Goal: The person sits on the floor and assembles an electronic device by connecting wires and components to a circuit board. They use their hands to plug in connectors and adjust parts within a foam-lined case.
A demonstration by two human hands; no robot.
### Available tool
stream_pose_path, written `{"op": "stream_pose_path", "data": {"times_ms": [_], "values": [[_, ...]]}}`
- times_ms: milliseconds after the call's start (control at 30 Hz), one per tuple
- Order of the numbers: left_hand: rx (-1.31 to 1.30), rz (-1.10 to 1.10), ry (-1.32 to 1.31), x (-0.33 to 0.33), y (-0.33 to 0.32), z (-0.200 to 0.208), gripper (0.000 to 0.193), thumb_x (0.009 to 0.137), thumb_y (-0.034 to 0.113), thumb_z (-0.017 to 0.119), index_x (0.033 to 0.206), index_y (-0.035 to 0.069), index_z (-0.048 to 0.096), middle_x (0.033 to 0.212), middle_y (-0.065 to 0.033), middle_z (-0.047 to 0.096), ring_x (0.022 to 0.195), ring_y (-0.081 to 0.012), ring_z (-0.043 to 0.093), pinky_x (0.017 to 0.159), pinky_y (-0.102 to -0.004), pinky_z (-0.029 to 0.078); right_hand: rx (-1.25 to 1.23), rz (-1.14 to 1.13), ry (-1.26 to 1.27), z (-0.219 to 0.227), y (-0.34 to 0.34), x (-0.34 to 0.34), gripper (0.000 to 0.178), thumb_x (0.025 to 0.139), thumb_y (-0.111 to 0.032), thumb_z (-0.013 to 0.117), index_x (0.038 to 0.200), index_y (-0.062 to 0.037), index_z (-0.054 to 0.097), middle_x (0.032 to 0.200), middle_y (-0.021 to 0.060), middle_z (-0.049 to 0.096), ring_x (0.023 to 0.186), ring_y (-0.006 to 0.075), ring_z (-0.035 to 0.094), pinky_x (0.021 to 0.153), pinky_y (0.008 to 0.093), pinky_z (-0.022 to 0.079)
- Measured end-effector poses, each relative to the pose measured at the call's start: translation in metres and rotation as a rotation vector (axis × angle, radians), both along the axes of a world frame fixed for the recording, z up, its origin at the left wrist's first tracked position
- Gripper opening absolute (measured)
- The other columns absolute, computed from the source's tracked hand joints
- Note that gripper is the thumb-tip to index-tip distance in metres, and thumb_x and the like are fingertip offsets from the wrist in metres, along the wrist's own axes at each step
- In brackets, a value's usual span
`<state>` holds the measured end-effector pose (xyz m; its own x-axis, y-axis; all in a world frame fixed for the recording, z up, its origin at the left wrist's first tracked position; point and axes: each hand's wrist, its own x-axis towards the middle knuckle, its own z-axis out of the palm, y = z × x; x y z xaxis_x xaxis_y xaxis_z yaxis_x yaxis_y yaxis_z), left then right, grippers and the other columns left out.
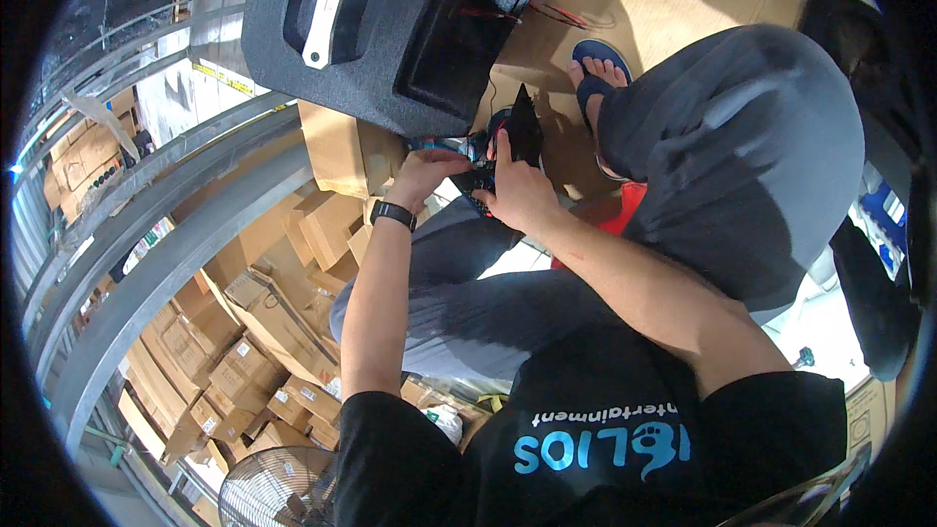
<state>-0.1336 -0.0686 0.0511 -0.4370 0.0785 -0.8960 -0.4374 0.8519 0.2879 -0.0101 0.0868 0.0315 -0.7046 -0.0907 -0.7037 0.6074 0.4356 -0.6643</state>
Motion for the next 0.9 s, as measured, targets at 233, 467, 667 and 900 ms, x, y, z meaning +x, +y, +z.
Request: {"op": "stream_pose_path", "data": {"times_ms": [233,467,667,900], "values": [[0.024,-0.093,-0.012,0.002,-0.006,-0.006,0.037,0.094,0.024,0.074,0.121,0.0,0.072,0.117,-0.0104,0.073,0.109,-0.0194,0.065,0.101,-0.0329,0.047,0.019,0.002,0.025,0.001,0.002,0.002,0.107,0.088,-0.04,0.078,0.159,0.0068,0.012,0.1,0.0288,0.072,0.09,0.0424,0.074,0.08,0.0494,0.061],[0.162,-0.359,-0.017,-0.012,-0.01,-0.01,0.035,0.101,0.026,0.067,0.124,-0.001,0.068,0.123,-0.0101,0.071,0.114,-0.0182,0.063,0.102,-0.0337,0.048,0.046,0.011,0.038,0.0,0.001,0.002,0.108,0.087,-0.042,0.079,0.159,0.0066,0.014,0.097,0.0285,0.072,0.089,0.0424,0.074,0.078,0.0498,0.06],[0.197,-0.454,-0.048,-0.017,-0.006,-0.005,0.032,0.101,0.026,0.068,0.122,0.002,0.069,0.119,-0.008,0.072,0.115,-0.0166,0.064,0.102,-0.0344,0.049,0.033,0.007,0.035,0.0,0.002,0.001,0.108,0.087,-0.044,0.079,0.157,0.0061,0.015,0.099,0.0316,0.071,0.092,0.0456,0.073,0.082,0.05,0.06],[0.241,-0.479,-0.074,-0.027,-0.009,-0.018,0.03,0.094,0.024,0.075,0.116,0.004,0.073,0.108,-0.008,0.076,0.1,-0.0176,0.071,0.093,-0.0331,0.054,0.032,0.012,0.025,0.002,0.004,0.0,0.103,0.088,-0.04,0.078,0.158,0.0059,0.017,0.102,0.0295,0.072,0.093,0.044,0.074,0.081,0.0505,0.061]]}}
